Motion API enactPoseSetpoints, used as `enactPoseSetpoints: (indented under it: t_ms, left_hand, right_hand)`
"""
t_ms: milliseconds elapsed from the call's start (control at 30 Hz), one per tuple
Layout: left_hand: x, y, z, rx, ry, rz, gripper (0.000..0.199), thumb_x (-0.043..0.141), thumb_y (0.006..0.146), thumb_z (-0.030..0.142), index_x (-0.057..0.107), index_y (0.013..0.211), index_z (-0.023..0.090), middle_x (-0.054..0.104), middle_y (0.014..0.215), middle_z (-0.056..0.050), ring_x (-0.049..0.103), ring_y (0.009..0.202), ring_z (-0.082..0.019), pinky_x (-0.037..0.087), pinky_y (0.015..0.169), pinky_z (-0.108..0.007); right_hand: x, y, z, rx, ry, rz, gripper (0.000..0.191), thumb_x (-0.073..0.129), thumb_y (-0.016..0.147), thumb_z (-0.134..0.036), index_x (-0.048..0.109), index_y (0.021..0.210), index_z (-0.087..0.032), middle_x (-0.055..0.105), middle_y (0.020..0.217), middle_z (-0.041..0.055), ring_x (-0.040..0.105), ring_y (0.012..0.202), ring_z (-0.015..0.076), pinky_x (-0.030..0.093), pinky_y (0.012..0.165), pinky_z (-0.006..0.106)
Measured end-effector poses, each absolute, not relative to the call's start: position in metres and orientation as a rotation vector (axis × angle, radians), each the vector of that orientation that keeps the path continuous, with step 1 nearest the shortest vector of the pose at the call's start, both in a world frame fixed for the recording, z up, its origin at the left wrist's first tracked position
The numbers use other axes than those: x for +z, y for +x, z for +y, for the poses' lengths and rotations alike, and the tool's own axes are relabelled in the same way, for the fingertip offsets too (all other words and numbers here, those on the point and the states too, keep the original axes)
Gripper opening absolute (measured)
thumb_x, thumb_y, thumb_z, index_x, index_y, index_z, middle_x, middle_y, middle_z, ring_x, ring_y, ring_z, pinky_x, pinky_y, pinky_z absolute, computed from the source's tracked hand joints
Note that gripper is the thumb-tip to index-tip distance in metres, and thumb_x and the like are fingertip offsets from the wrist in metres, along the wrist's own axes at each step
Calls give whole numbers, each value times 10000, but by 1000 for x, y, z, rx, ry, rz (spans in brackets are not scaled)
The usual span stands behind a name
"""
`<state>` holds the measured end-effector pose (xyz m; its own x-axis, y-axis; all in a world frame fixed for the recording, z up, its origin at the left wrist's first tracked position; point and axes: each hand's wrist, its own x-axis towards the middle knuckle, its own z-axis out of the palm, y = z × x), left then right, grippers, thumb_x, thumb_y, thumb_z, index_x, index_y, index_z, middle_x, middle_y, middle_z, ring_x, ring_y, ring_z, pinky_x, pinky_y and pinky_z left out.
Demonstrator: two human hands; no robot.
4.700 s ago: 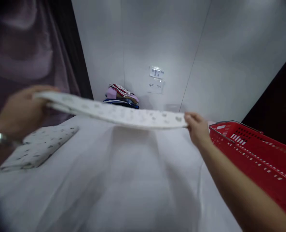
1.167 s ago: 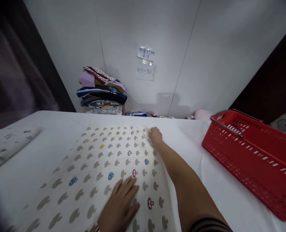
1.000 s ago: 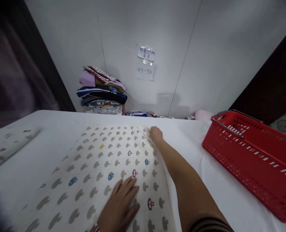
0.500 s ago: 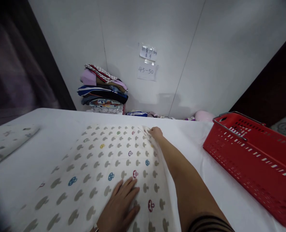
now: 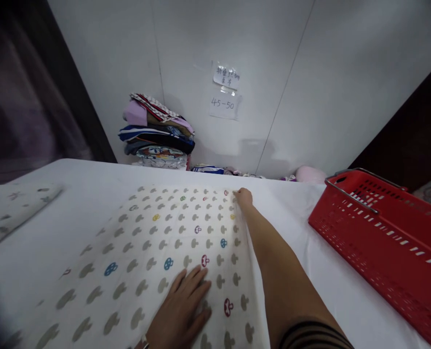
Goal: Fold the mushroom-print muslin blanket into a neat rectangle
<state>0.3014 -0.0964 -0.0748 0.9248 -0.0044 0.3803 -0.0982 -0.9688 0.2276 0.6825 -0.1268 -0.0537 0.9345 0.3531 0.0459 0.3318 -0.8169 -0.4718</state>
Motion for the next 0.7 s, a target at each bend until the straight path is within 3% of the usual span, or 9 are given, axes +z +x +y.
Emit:
enactPoseSetpoints:
  t_ms: [267, 400, 500, 600, 700]
  left_hand:
    - [-79, 301, -93, 320, 2792, -77, 589, 598, 730, 333, 474, 1302, 400, 432, 1405, 1, 405, 1296, -286, 449, 1033, -537]
    - [-62, 278, -82, 74, 2635, -106, 686, 621, 717, 482, 396, 1362, 419, 373, 1441, -14, 384, 1312, -267, 423, 1055, -478]
    - [-35, 273, -46, 21, 2548, 89, 624, 584, 724, 572, 426, 1320, 473, 380, 1448, 46, 432, 1286, -236, 446, 1020, -411]
    - [-6, 300, 28, -92, 2558, 460, 533, 505, 770, 612, 546, 1242, 368, 428, 1429, 12, 459, 1260, -253, 429, 1005, -415]
    - [6, 347, 118, 105, 2604, 1002, 490, 412, 856, 525, 588, 1195, 218, 556, 1308, -82, 472, 1240, -268, 370, 1032, -403]
  right_hand:
    - [-60, 695, -141, 21, -2598, -472, 164, 597, 799, -258, 646, 935, -180, 686, 944, 37, 606, 843, 135, 398, 667, 189]
    - [-64, 697, -140, 62, -2602, -476, 319, 572, 814, -281, 612, 1105, -156, 685, 1014, 76, 618, 910, 176, 418, 705, 218]
    - [-66, 700, -138, 119, -2606, -505, 323, 561, 810, -282, 642, 1087, -139, 680, 1052, 110, 617, 958, 219, 426, 727, 247]
    - [-66, 703, -136, 161, -2602, -547, 265, 554, 808, -309, 698, 965, -152, 688, 1038, 112, 623, 954, 237, 431, 718, 255]
    - [-67, 705, -135, 194, -2610, -546, 276, 536, 822, -367, 714, 912, -177, 711, 944, 85, 640, 879, 222, 431, 674, 249]
